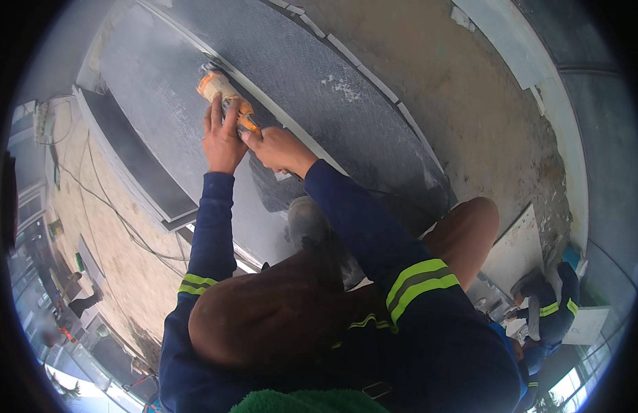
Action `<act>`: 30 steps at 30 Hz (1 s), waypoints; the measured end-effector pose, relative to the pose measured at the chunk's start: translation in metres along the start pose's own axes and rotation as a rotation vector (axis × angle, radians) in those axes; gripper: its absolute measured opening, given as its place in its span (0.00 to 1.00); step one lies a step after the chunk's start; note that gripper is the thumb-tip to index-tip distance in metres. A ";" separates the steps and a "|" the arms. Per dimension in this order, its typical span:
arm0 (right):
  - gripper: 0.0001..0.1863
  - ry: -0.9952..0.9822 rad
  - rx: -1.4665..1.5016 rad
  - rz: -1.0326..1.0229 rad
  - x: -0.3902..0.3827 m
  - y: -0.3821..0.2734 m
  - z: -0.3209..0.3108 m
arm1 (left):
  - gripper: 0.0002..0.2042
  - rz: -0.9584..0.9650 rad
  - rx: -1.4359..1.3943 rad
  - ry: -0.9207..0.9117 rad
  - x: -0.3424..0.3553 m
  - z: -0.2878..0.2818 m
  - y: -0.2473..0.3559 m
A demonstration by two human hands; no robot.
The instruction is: The person uses an angle grinder to grind the edge of a large stone slab. The person holds the tool with both hands and moves it along the slab's edge, generating dust. Other workers are visible nearby.
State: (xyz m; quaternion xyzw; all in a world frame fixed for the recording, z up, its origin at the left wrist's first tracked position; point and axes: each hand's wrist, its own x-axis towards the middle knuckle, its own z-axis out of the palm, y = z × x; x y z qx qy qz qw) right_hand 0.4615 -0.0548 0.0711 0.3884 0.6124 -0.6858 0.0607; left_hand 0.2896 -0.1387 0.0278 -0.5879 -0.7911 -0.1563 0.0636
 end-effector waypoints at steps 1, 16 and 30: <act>0.35 0.004 -0.006 -0.005 0.006 -0.001 0.001 | 0.40 0.015 -0.003 0.014 0.003 0.002 -0.003; 0.36 0.000 -0.017 0.030 -0.030 0.010 0.004 | 0.41 -0.012 -0.002 -0.005 -0.022 -0.007 0.017; 0.35 0.060 -0.071 -0.014 -0.040 0.021 0.007 | 0.41 -0.022 -0.017 -0.020 -0.028 -0.013 0.030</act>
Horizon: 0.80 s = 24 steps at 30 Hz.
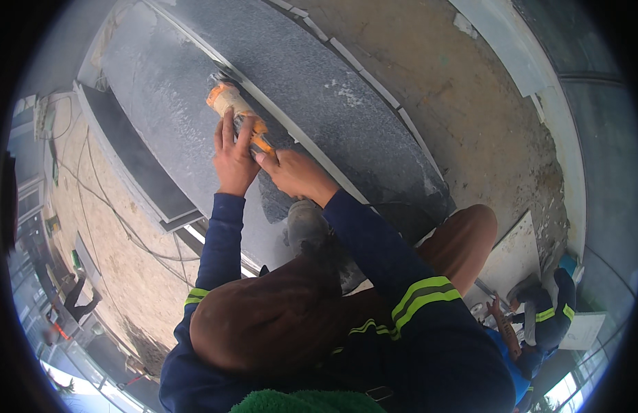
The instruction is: The person uses an angle grinder to grind the edge of a large stone slab. The person holds the tool with both hands and moves it along the slab's edge, generating dust. Other workers are visible nearby.
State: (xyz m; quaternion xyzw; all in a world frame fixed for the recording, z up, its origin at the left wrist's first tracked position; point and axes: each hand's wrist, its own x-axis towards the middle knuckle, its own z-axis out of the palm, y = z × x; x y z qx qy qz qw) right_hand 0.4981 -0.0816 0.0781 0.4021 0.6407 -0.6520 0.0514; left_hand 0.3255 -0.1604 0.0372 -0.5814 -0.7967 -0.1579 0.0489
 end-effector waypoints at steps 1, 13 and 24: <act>0.36 -0.031 0.013 0.028 0.000 -0.009 -0.003 | 0.41 -0.001 -0.002 0.004 0.002 0.001 -0.004; 0.36 -0.044 0.043 0.021 0.046 -0.023 -0.004 | 0.42 0.032 -0.023 0.029 0.031 0.016 -0.037; 0.35 -0.076 0.058 0.075 0.007 -0.012 -0.006 | 0.41 0.025 -0.003 0.012 0.006 0.002 -0.008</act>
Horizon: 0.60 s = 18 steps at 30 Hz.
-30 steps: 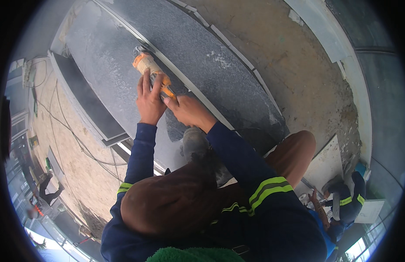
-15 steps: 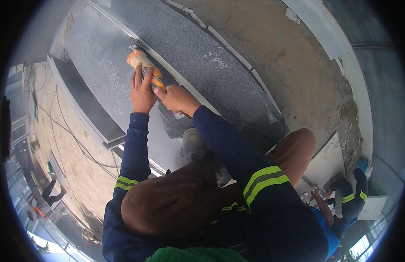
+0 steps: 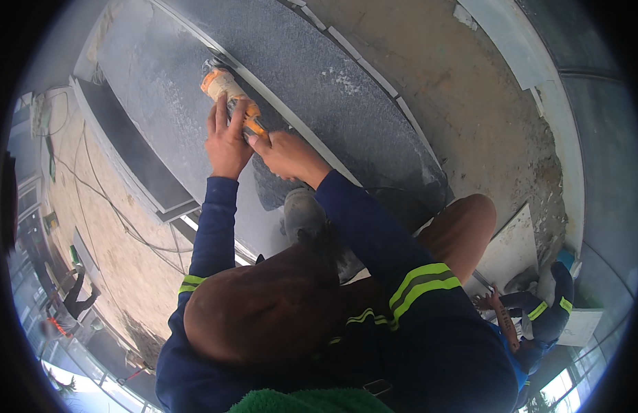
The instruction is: The person uses an angle grinder to grind the edge of a large stone slab. The person holds the tool with both hands and moves it along the slab's edge, generating dust. Other workers are visible nearby.
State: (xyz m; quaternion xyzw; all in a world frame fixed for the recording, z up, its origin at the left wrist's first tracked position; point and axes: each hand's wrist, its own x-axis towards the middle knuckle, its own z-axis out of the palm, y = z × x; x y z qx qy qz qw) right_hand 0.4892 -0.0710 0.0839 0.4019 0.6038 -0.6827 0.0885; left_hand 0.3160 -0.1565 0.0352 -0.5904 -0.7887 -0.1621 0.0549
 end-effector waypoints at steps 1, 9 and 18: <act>0.35 0.006 -0.006 -0.006 -0.001 0.001 0.000 | 0.41 -0.001 -0.002 -0.001 -0.001 0.001 0.001; 0.37 0.008 -0.050 -0.048 0.028 -0.007 -0.001 | 0.41 0.016 -0.017 0.034 0.014 0.013 -0.022; 0.37 -0.001 -0.037 -0.039 0.021 -0.006 -0.001 | 0.41 0.008 0.016 0.003 0.012 0.009 -0.017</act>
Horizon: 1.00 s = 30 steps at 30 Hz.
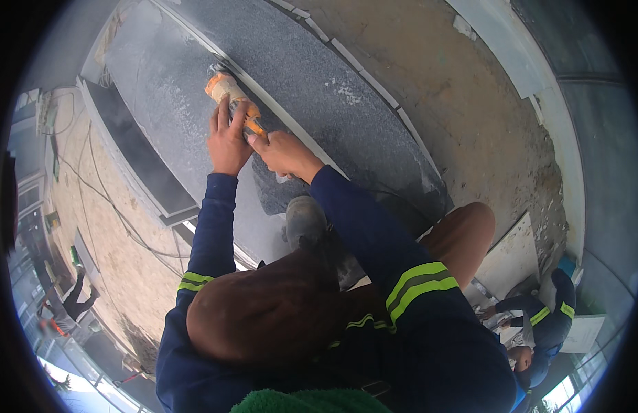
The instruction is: The person uses an angle grinder to grind the edge of a large stone slab. The person holds the tool with both hands and moves it along the slab's edge, generating dust. Other workers are visible nearby.
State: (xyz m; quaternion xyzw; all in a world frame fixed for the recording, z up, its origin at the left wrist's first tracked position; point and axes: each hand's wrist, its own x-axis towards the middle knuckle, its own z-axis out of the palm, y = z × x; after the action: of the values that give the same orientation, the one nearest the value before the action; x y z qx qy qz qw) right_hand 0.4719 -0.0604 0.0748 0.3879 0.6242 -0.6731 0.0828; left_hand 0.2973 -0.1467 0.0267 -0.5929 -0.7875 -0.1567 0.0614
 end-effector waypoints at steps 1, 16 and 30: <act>0.37 -0.005 0.001 0.008 -0.008 -0.001 0.000 | 0.40 -0.007 -0.005 -0.002 -0.004 -0.004 0.005; 0.36 0.008 -0.028 -0.012 0.007 0.004 0.001 | 0.40 -0.011 -0.010 -0.002 0.000 0.002 0.001; 0.37 0.011 -0.018 0.029 -0.028 0.006 0.003 | 0.41 -0.038 -0.010 -0.037 -0.017 -0.011 0.022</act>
State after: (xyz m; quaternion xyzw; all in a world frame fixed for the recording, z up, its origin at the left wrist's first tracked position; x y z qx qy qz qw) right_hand 0.4933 -0.0747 0.0869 0.3996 0.6251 -0.6641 0.0925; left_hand 0.3220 -0.1606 0.0357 -0.5808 -0.7988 -0.1510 0.0408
